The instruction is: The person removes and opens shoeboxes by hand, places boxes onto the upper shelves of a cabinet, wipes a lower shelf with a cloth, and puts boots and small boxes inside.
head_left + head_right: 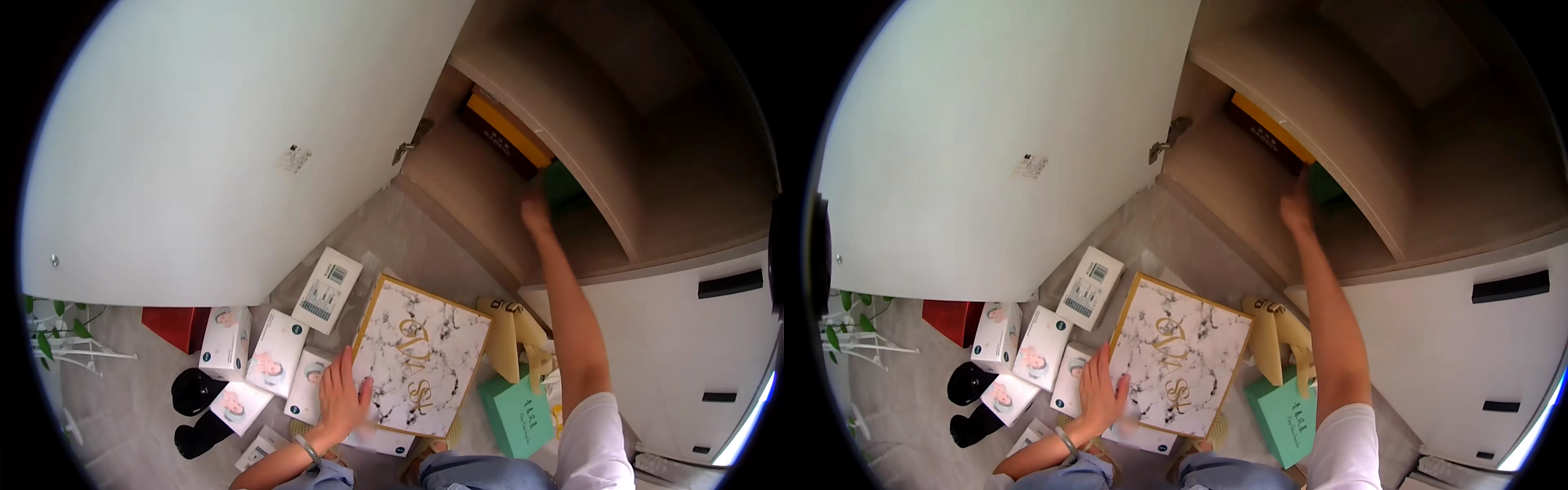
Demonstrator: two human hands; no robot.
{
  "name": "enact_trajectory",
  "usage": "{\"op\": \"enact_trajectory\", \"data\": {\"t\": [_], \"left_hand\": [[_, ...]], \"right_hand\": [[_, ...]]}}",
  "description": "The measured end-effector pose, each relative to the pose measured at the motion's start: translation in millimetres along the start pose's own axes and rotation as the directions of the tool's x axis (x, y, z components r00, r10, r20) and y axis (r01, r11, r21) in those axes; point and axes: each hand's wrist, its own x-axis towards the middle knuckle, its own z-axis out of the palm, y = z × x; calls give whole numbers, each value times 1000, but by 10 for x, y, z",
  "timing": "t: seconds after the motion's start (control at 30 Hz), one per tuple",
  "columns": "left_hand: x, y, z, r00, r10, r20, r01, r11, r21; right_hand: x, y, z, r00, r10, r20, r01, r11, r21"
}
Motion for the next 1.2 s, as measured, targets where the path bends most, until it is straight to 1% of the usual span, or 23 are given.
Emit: {"op": "enact_trajectory", "data": {"t": [0.03,0.1,0.13,0.2,0.23,0.3,0.37,0.5,0.57,0.63,0.7,0.77,0.8,0.83,0.9,0.97,1.03,1.07,1.1,1.13,1.2], "left_hand": [[-5,-1,3,1000,4,-6,-4,1000,15],[-7,-13,34,999,22,-30,-21,999,45],[-8,-12,30,999,21,-35,-19,999,49],[-2,5,12,1000,-10,-3,10,999,44],[2,0,4,1000,-13,-6,13,999,47],[15,10,15,1000,-7,-7,7,999,32],[18,8,15,1000,-15,-5,16,999,31],[27,42,7,1000,-15,-18,15,999,35],[34,41,17,1000,-13,-21,14,999,29],[10,24,9,1000,-14,-17,14,999,30],[0,9,19,1000,-6,-24,7,1000,16],[-12,11,16,1000,-6,-18,6,1000,20],[-6,14,18,1000,-12,-16,13,1000,21],[-6,16,21,1000,-5,-19,5,1000,24],[-9,11,25,1000,-3,-30,3,1000,-7],[-23,22,1,999,0,-40,-1,1000,-25],[-16,-12,0,999,7,-52,-9,999,-46],[-11,-72,11,998,-58,-26,51,974,-219],[-11,-135,8,993,-119,14,115,917,-382],[11,-198,11,993,-115,10,110,918,-380],[12,-247,22,979,-199,-46,135,798,-587]], "right_hand": [[236,10,50,993,-35,-111,32,999,-30],[638,58,71,972,-77,-221,66,996,-57],[791,81,26,976,-85,-202,50,984,-174],[958,103,32,979,-95,-183,39,958,-285],[980,11,-13,991,-49,-124,9,952,-307],[1004,-116,-54,998,-5,-63,-16,943,-333],[949,-170,-50,996,26,-82,-49,955,-293],[564,-440,-66,996,23,-90,-43,973,-225],[185,-468,-21,987,-35,-156,19,995,-103],[-239,-457,57,950,-179,-255,147,980,-138],[-746,-756,-5,985,81,-152,-82,997,2],[-1195,-774,44,983,178,-43,-161,951,264],[-1441,-718,146,988,131,-76,-81,880,468],[-1682,-677,245,989,89,-117,8,762,647],[-2097,-879,179,986,131,-102,0,616,788],[-2481,-1020,4,978,177,-110,-10,567,824],[-3019,-837,-21,963,270,6,-151,518,842],[-3297,-808,-30,963,270,18,-150,478,865],[-3542,-796,-27,962,270,31,-151,435,888],[-3703,-862,-131,968,247,51,-160,447,880],[-4035,-962,-397,971,229,72,-174,464,868]]}}
